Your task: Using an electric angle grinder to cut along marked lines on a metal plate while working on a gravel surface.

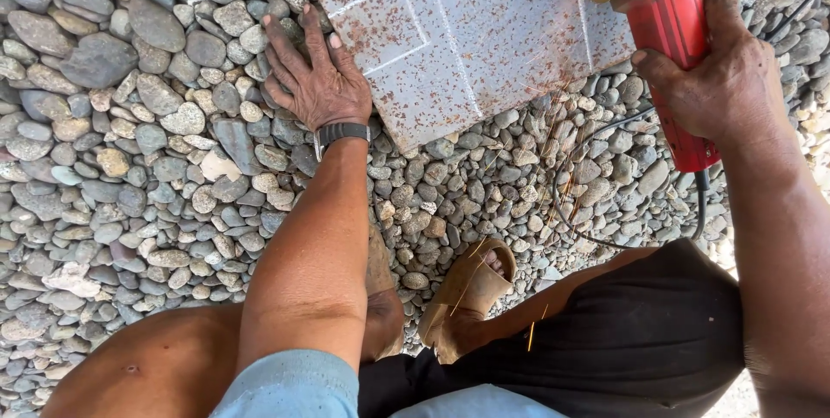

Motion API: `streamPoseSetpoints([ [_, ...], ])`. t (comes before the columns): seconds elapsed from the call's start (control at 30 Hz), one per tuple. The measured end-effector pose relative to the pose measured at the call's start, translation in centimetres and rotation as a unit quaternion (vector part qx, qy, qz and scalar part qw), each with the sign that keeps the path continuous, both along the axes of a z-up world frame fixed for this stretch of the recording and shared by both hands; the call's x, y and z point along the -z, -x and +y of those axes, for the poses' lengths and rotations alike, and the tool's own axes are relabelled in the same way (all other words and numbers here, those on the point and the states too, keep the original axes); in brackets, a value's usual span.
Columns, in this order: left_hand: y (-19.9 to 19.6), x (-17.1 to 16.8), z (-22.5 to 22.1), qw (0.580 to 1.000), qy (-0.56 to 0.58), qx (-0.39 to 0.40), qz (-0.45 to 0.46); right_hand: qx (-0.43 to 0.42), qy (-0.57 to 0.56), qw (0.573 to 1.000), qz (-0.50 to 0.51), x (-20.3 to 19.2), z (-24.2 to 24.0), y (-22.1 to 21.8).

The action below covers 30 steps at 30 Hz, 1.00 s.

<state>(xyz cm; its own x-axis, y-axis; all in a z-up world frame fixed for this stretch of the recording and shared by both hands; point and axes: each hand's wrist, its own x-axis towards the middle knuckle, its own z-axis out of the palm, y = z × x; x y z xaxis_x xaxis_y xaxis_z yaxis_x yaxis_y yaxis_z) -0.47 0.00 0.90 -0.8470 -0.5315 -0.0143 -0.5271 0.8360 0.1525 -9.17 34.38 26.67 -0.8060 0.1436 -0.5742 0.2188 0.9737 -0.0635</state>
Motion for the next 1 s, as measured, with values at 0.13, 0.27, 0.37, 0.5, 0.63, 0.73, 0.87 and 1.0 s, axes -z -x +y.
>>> streamPoseSetpoints([
  [0.13, 0.1, 0.1, 0.1, 1.000, 0.002, -0.005, -0.002, -0.026, -0.001, 1.000, 0.016, 0.5, 0.4, 0.4],
  [0.27, 0.0, 0.1, 0.0, 1.000, -0.007, 0.001, 0.000, -0.029, 0.002, 0.999, 0.017, 0.6, 0.1, 0.8],
  [0.37, -0.2, 0.2, 0.0, 1.000, -0.010, 0.004, -0.007, -0.042, 0.007, 0.999, 0.027, 0.7, 0.0, 1.1],
  [0.5, -0.1, 0.1, 0.1, 1.000, -0.021, -0.003, 0.006, -0.025, -0.011, 0.999, 0.017, 1.0, -0.2, 1.6],
  [0.63, 0.0, -0.3, 0.1, 1.000, -0.019, 0.001, 0.010, -0.056, 0.050, 0.996, 0.047, 1.0, -0.2, 2.0],
  [0.73, 0.0, -0.1, 0.0, 1.000, -0.016, 0.001, 0.020, -0.038, 0.006, 0.999, 0.027, 1.2, -0.5, 2.5],
  [0.87, -0.1, 0.0, 0.0, 1.000, -0.021, 0.003, -0.011, -0.053, 0.019, 0.997, 0.047, 1.3, -0.9, 2.9],
  [1.0, -0.2, 0.2, -0.1, 1.000, -0.021, 0.011, -0.012, -0.072, 0.010, 0.995, 0.066, 1.9, -0.6, 3.2],
])
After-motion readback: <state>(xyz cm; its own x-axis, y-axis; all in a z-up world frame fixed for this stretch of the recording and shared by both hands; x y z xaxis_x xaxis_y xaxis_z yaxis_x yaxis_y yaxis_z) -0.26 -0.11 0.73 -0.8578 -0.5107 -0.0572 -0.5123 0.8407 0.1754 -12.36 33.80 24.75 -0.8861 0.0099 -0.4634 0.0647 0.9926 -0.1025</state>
